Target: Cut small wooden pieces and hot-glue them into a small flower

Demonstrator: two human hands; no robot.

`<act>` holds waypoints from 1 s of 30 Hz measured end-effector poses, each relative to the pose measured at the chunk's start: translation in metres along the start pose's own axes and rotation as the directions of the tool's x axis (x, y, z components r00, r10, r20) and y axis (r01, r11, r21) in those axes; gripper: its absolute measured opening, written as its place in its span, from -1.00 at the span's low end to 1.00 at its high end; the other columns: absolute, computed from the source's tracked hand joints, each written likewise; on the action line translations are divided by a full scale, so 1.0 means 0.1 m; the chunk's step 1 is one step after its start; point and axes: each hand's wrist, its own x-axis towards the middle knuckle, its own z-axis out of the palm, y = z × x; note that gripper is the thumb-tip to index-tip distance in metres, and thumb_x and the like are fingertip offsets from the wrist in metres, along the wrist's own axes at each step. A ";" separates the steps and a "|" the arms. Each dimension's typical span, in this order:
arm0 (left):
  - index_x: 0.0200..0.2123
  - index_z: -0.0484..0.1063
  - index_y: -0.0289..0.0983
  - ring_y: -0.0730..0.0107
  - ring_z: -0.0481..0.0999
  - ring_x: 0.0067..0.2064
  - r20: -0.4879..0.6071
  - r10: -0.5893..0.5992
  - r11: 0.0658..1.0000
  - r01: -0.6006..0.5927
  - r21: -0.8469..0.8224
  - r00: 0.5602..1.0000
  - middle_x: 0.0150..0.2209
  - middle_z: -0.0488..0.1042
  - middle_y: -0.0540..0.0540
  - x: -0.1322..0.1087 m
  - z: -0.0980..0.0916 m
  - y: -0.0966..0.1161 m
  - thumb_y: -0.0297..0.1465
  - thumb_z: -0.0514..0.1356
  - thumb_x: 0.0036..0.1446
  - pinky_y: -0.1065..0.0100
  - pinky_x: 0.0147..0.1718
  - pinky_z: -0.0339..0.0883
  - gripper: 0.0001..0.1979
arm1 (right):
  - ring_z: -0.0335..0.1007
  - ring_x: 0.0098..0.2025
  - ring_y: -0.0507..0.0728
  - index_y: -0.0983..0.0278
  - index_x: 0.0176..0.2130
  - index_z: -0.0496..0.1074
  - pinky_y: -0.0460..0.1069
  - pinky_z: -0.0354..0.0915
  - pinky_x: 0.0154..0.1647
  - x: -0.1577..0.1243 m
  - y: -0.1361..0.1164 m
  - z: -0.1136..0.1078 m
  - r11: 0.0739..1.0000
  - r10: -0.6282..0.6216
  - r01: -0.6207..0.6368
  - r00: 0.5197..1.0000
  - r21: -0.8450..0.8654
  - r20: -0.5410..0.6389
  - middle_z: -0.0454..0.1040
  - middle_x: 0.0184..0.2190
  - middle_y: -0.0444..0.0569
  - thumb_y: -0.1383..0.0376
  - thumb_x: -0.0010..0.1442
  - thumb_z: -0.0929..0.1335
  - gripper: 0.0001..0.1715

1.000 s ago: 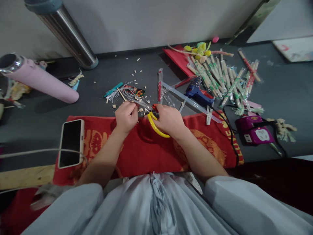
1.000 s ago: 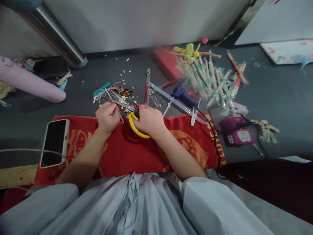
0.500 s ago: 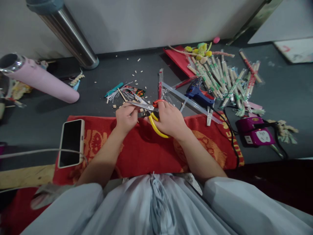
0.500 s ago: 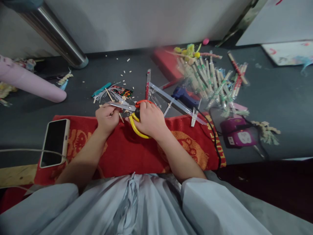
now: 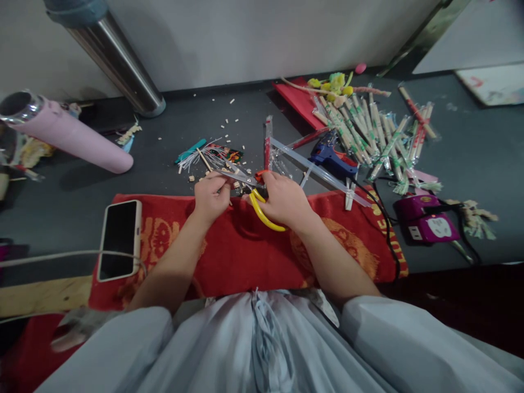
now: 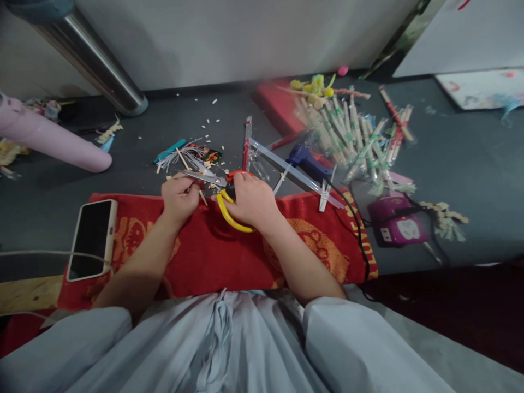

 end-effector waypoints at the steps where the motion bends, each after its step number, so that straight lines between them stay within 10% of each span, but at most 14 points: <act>1: -0.61 0.43 -0.28 0.47 0.50 -0.43 -0.005 0.009 1.000 -0.009 0.004 1.000 -0.51 0.55 -0.04 0.00 0.00 0.00 -0.51 0.08 0.08 0.46 -0.45 0.31 -0.75 | 0.45 -0.11 0.27 0.38 -0.06 0.35 0.03 0.25 -0.20 0.00 0.00 0.00 1.000 0.006 -0.006 1.000 -0.007 0.003 0.50 -0.14 0.18 -0.22 0.20 0.11 -0.22; 17: -0.60 0.32 -0.28 0.48 0.41 -0.44 0.017 -0.058 0.997 0.057 0.051 0.998 -0.55 0.42 -0.02 -0.01 0.02 -0.01 -0.43 0.08 0.18 0.45 -0.44 0.23 -0.70 | 0.49 -0.15 0.28 0.37 -0.04 0.39 0.04 0.26 -0.25 0.00 -0.07 -0.02 0.992 0.091 -0.084 0.993 -0.092 0.075 0.53 -0.13 0.16 -0.21 0.21 0.09 -0.21; 30: -0.59 0.45 -0.26 0.43 0.51 -0.42 0.069 -0.174 0.974 0.182 -0.138 0.982 -0.45 0.56 -0.09 0.00 -0.03 -0.01 -0.40 0.10 0.09 0.40 -0.42 0.39 -0.75 | 0.40 -0.04 0.29 0.42 0.00 0.30 0.08 0.24 -0.05 -0.02 0.02 0.00 0.998 -0.070 0.070 0.997 0.006 -0.044 0.47 -0.08 0.24 -0.28 0.16 0.09 -0.10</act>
